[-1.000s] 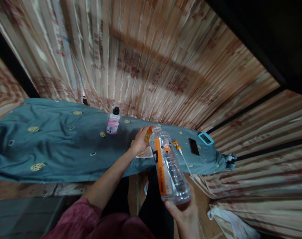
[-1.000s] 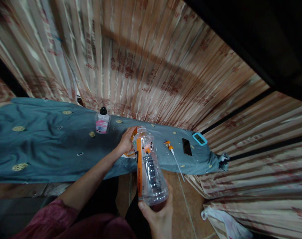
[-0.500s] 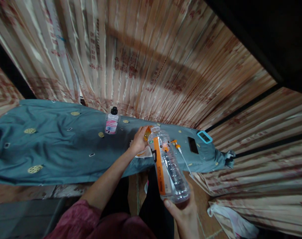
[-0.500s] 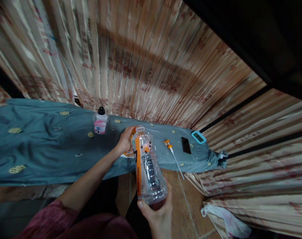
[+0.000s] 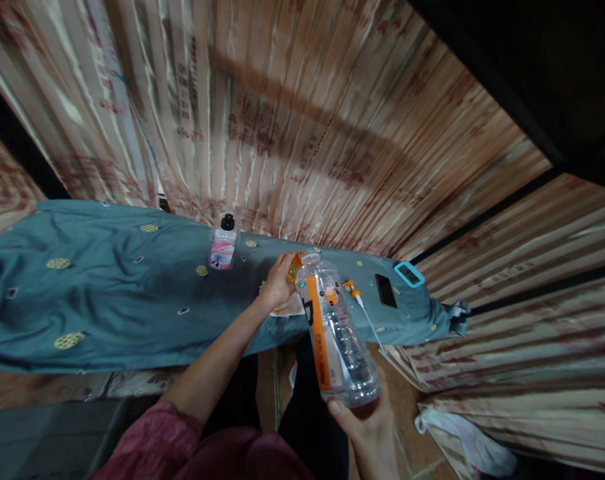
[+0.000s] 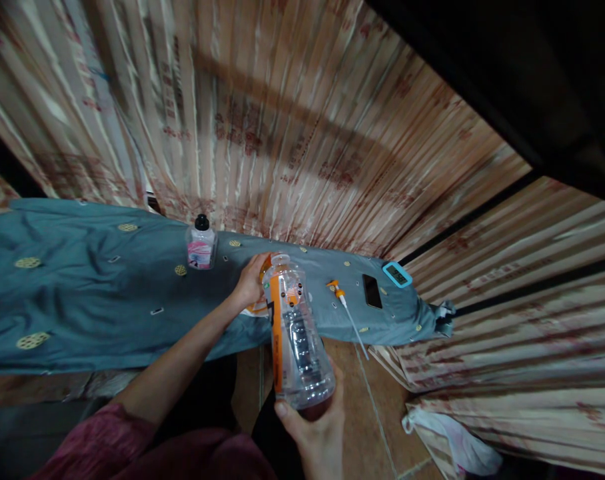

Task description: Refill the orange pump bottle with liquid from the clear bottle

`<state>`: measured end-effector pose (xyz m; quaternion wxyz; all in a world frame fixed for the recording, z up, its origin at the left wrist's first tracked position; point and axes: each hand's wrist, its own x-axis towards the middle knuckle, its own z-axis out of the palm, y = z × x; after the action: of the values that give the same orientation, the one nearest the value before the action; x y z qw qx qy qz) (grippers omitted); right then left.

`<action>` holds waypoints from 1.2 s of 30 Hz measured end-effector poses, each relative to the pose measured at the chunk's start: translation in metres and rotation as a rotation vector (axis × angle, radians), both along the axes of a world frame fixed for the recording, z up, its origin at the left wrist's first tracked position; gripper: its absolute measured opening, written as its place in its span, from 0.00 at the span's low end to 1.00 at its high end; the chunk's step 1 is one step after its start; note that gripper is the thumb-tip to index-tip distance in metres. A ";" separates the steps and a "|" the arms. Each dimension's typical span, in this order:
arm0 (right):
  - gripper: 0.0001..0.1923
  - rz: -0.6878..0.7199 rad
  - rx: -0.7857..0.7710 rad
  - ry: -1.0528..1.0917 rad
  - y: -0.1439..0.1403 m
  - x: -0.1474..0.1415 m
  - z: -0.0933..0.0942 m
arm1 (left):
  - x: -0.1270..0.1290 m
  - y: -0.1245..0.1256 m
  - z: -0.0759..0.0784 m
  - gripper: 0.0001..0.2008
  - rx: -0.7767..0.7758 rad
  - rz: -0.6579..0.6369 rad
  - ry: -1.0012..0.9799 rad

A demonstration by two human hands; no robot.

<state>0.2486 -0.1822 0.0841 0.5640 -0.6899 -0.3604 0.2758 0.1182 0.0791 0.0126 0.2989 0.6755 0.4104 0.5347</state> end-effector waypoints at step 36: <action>0.42 0.028 0.014 0.089 0.000 0.002 -0.009 | -0.001 -0.005 0.008 0.34 -0.046 0.009 -0.006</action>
<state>0.2510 -0.1825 0.0746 0.5802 -0.6678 -0.3466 0.3118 0.1169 0.0744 0.0203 0.3133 0.6648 0.4248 0.5286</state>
